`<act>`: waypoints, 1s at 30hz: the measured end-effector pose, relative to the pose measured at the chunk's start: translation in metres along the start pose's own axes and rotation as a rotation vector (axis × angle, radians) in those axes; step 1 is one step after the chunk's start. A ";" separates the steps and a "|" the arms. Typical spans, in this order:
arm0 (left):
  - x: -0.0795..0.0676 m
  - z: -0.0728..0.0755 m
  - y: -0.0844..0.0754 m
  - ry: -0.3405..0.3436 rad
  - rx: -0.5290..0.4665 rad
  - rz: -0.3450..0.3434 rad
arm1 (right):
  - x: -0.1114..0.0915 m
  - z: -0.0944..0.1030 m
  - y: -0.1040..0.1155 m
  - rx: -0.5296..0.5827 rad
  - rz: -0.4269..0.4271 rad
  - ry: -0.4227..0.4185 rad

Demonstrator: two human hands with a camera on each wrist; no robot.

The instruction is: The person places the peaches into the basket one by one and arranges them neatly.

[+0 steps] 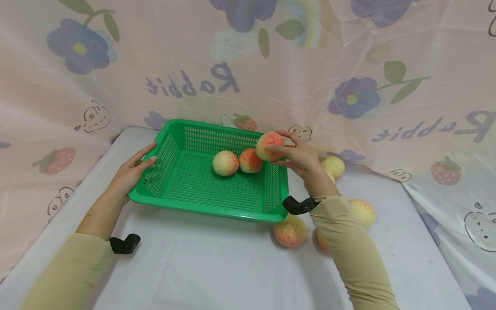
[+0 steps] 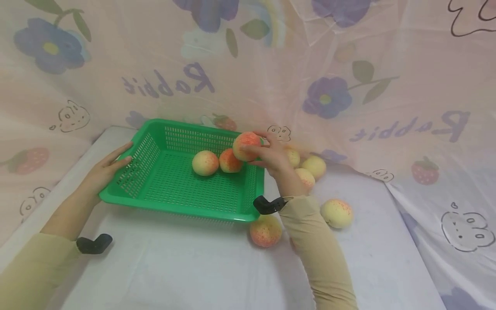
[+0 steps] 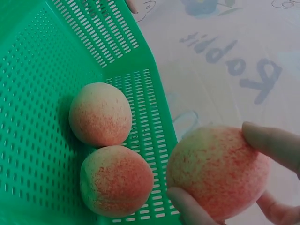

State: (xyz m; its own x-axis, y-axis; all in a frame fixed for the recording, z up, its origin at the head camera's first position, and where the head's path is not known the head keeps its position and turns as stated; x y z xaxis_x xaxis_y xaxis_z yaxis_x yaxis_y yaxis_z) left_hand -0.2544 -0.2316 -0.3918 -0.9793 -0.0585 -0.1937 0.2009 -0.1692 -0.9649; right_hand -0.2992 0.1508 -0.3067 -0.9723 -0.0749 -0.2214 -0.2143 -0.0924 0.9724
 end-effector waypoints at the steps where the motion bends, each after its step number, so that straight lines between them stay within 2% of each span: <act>1: 0.000 -0.001 0.000 0.000 0.004 -0.002 | 0.001 -0.001 0.000 -0.006 -0.001 0.001; 8: 0.001 -0.001 0.000 0.005 0.000 -0.006 | 0.004 -0.014 -0.003 -0.094 -0.023 0.034; 13: 0.004 0.000 0.001 0.017 -0.018 0.004 | 0.003 -0.028 -0.007 -0.104 -0.056 0.093; 20: 0.002 0.000 0.000 0.020 -0.003 0.007 | 0.002 -0.042 -0.016 -0.183 -0.089 0.198; 30: -0.001 0.000 -0.001 0.013 -0.012 0.014 | 0.005 -0.056 -0.034 -0.251 -0.150 0.280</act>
State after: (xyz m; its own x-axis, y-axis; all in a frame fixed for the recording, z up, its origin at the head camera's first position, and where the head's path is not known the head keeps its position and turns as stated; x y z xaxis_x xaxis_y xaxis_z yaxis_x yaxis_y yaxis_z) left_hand -0.2533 -0.2316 -0.3904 -0.9766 -0.0482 -0.2097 0.2147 -0.1567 -0.9640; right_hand -0.2918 0.0977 -0.3455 -0.8616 -0.3066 -0.4045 -0.2885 -0.3598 0.8873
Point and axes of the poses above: each hand's wrist, its own x-axis towards the middle knuckle, its own z-axis out of the back of the hand, y = z × x, the point moved 7 cm from there along x, towards the middle knuckle, and after that the axes turned 5 degrees about -y, right-handed, at the moved point
